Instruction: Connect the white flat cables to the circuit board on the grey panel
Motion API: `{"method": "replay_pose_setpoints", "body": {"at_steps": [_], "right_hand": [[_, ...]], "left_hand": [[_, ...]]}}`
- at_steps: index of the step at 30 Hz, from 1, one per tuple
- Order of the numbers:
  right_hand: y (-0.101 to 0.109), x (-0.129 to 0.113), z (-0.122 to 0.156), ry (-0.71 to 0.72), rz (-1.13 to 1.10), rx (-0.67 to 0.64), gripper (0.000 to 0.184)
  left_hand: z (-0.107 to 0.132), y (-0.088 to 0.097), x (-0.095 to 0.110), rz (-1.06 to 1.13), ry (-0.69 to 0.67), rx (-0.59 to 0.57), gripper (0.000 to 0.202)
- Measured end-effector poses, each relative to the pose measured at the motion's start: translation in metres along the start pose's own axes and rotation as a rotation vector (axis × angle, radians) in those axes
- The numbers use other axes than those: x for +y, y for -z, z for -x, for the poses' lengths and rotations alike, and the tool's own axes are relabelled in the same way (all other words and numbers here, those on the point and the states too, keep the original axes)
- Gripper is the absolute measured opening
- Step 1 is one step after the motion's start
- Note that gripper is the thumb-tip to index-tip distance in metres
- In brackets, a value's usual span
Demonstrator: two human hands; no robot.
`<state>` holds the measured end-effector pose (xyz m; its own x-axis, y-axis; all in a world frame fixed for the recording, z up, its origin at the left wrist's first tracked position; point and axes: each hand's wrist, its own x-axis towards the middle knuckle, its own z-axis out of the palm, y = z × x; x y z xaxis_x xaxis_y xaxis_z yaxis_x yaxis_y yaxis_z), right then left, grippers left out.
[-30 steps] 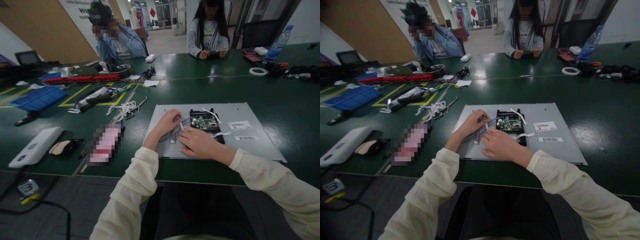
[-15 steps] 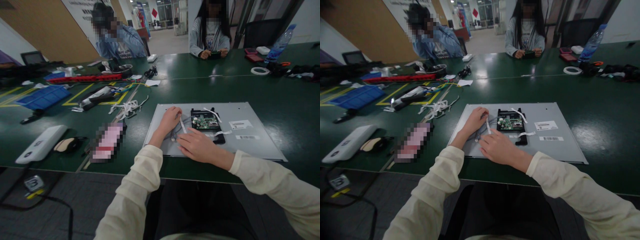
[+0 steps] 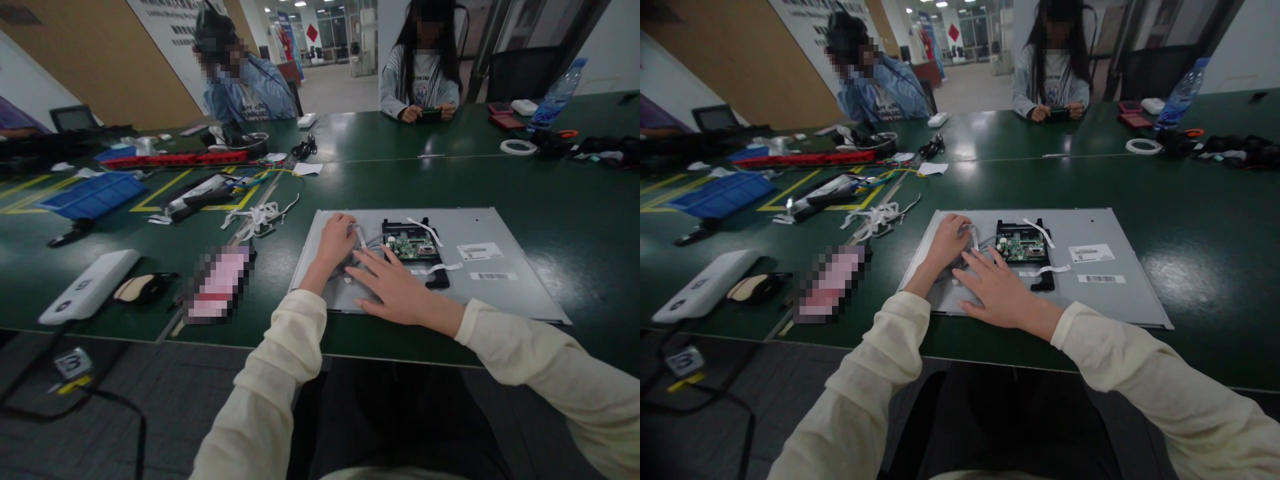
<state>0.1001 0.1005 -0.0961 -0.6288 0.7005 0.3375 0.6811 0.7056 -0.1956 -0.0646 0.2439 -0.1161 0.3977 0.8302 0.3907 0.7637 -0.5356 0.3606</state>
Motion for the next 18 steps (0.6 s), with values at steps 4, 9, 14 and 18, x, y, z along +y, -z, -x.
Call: {"method": "replay_pose_setpoints", "body": {"at_steps": [4,9,14,18], "right_hand": [[-0.002,0.001,-0.001,0.002,0.003,-0.002,0.055],[0.002,0.0,0.0,0.055,-0.035,0.001,0.042],[0.01,-0.003,0.003,0.193,-0.074,-0.052,0.041],[0.011,-0.004,0.005,0.218,-0.064,-0.148,0.049]], "left_hand": [[0.001,0.0,0.0,0.011,-0.026,-0.003,0.024],[0.001,0.0,0.0,0.033,-0.019,-0.003,0.022],[0.001,0.003,0.002,0.045,0.008,0.01,0.025],[0.002,0.012,0.009,0.06,0.05,0.093,0.025]]}}
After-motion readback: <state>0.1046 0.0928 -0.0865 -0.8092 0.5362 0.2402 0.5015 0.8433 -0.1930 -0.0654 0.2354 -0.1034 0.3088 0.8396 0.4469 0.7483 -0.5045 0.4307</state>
